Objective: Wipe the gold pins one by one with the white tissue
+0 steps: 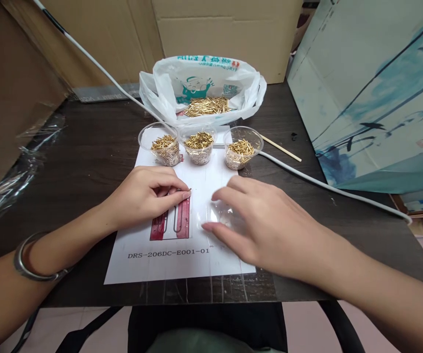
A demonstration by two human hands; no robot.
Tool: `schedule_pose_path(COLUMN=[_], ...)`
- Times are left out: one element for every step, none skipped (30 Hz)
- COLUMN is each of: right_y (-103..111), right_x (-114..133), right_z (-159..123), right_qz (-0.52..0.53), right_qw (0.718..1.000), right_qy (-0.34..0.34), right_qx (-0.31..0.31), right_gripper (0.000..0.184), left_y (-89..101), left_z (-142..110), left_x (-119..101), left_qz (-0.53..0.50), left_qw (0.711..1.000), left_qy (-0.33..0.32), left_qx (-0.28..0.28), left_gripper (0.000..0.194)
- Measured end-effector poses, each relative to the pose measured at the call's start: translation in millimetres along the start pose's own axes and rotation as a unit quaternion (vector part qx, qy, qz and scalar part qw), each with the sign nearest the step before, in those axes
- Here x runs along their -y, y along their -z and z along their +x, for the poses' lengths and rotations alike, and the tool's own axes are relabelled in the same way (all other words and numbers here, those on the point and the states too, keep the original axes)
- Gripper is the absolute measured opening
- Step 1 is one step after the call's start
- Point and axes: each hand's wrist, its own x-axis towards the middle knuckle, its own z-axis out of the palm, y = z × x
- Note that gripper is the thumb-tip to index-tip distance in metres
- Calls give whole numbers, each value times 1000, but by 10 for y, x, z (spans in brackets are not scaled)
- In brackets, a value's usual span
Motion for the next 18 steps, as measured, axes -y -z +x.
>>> schedule_pose_path(right_y=[11, 8, -5, -21, -36, -48, -56, -62, -68, -79, -94, -117, -146, -179, -214, -249, -282, -310], right_x=[-1, -9, -21, -34, -45, -53, -56, -54, -48, -39, -31, -24, -20, -20, -23, -31, -41, -53], right_z=[-82, -149, -196, -222, -223, -201, -157, -95, -19, 65, 151, 236, 313, 381, 435, 476, 503, 519], right_qz=[-31, -51, -59, -57, -45, -24, 3, 32, 62, 86, 103, 119, 131, 148, 165, 182, 196, 208], right_qw=[999, 999, 998, 998, 998, 998, 999, 998, 997, 996, 994, 992, 989, 985, 981, 977, 973, 970], right_qy=[-6, -7, -9, -10, -10, -9, -8, -9, -11, -18, -26, -33, -42, -48, -54, -60, -68, -74], right_qx=[7, 15, 23, 31, 41, 49, 52, 48, 36, 12, -13, -38, -62, -76, -90, -96, -100, -100], right_gripper=[32, 30, 26, 23, 20, 18, 18, 18, 18, 18, 17, 17, 17, 16, 16, 15, 15, 16], left_y=[1, 1, 2, 3, 4, 5, 6, 6, 6, 7, 7, 8, 9, 11, 12, 14, 16, 17], left_z=[1, 2, 2, 3, 3, 3, 4, 4, 4, 4, 3, 3, 3, 3, 4, 4, 5, 6], left_x=[3, 4, 3, 1, -1, -4, -6, -9, -10, -12, -13, -13, -13, -12, -10, -8, -6, -3], left_qz=[-2, -4, -8, -11, -14, -17, -20, -23, -25, -27, -29, -30, -30, -30, -30, -30, -31, -31], left_qw=[1000, 1000, 1000, 1000, 1000, 1000, 1000, 1000, 999, 999, 999, 999, 999, 999, 999, 999, 999, 999], left_qy=[3, 6, 10, 14, 17, 19, 19, 19, 18, 17, 17, 17, 18, 17, 17, 17, 18, 18], left_qx=[1, 1, 2, 3, 3, 4, 5, 6, 8, 10, 11, 12, 12, 11, 10, 11, 12, 13], left_gripper=[8, 9, 9, 9, 9, 9, 10, 10, 10, 10, 10, 11, 11, 11, 11, 11, 11, 11])
